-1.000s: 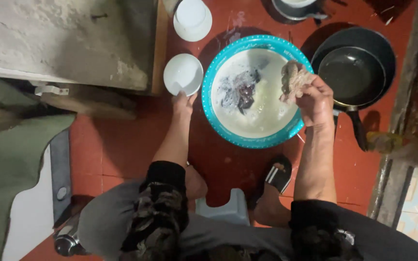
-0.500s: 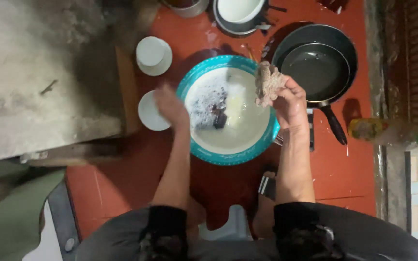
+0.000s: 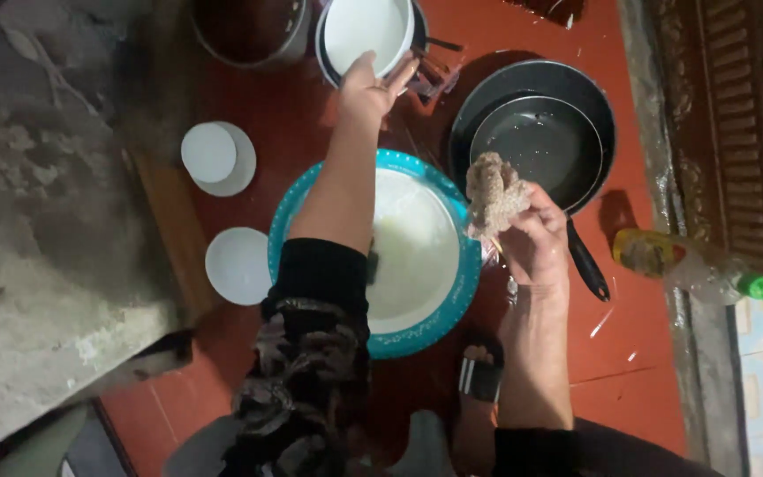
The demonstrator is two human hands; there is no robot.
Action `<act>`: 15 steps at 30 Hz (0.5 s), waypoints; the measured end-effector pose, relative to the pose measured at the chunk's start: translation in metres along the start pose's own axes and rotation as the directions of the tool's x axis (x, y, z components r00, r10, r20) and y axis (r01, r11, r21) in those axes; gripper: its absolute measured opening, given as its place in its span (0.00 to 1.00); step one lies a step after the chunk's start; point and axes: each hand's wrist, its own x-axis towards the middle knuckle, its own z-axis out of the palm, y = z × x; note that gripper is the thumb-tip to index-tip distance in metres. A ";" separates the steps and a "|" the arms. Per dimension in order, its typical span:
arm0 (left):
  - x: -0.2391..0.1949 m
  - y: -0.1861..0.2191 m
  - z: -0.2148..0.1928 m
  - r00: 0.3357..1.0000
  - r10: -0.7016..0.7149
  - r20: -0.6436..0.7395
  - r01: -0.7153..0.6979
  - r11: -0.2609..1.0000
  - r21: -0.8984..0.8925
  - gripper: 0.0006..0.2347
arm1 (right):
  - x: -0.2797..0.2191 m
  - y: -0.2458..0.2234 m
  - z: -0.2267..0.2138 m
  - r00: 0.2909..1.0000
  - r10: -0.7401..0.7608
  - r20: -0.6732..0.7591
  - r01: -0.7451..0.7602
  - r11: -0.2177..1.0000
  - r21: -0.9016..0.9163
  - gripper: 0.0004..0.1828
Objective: Washing and rinsing small bowls in a basin of soapy water on the floor
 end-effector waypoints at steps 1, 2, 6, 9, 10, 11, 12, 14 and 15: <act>-0.001 -0.005 0.003 1.000 -0.001 0.000 0.001 1.000 0.009 0.25 | 0.002 0.001 -0.001 1.000 -0.004 -0.002 0.004 1.000 0.008 0.23; -0.003 -0.010 0.005 0.997 0.018 -0.079 -0.015 0.999 0.040 0.23 | 0.003 0.002 -0.002 1.000 0.005 -0.013 -0.005 1.000 -0.008 0.22; -0.035 -0.030 0.035 0.932 0.285 -0.225 -0.270 0.958 0.093 0.26 | 0.005 0.009 -0.013 0.997 -0.016 -0.070 0.013 0.999 -0.045 0.25; -0.098 -0.029 0.051 0.934 0.354 0.040 -0.352 0.899 0.260 0.26 | 0.006 0.006 -0.008 0.999 -0.026 -0.022 0.026 0.999 0.024 0.23; -0.094 -0.024 0.059 0.937 0.345 0.046 -0.344 0.899 0.272 0.26 | 0.007 0.008 -0.010 0.999 -0.037 -0.031 0.038 0.999 0.032 0.23; -0.090 -0.020 0.068 0.885 0.436 -0.164 -0.352 0.857 0.378 0.25 | 0.007 0.009 -0.013 0.999 -0.041 -0.018 0.042 0.999 0.005 0.23; -0.087 -0.015 0.075 0.774 0.526 -0.353 -0.331 0.810 0.483 0.25 | 0.005 0.010 -0.015 0.999 -0.043 -0.006 0.043 0.999 -0.021 0.22; -0.126 -0.023 0.107 0.728 0.618 -0.297 -0.145 0.561 0.815 0.27 | 0.003 0.011 -0.014 0.998 -0.055 -0.001 0.055 0.998 0.016 0.21; -0.145 -0.026 0.124 0.695 0.690 -0.202 0.073 0.212 0.974 0.31 | 0.003 0.011 -0.013 0.998 -0.060 0.014 0.060 0.997 0.044 0.21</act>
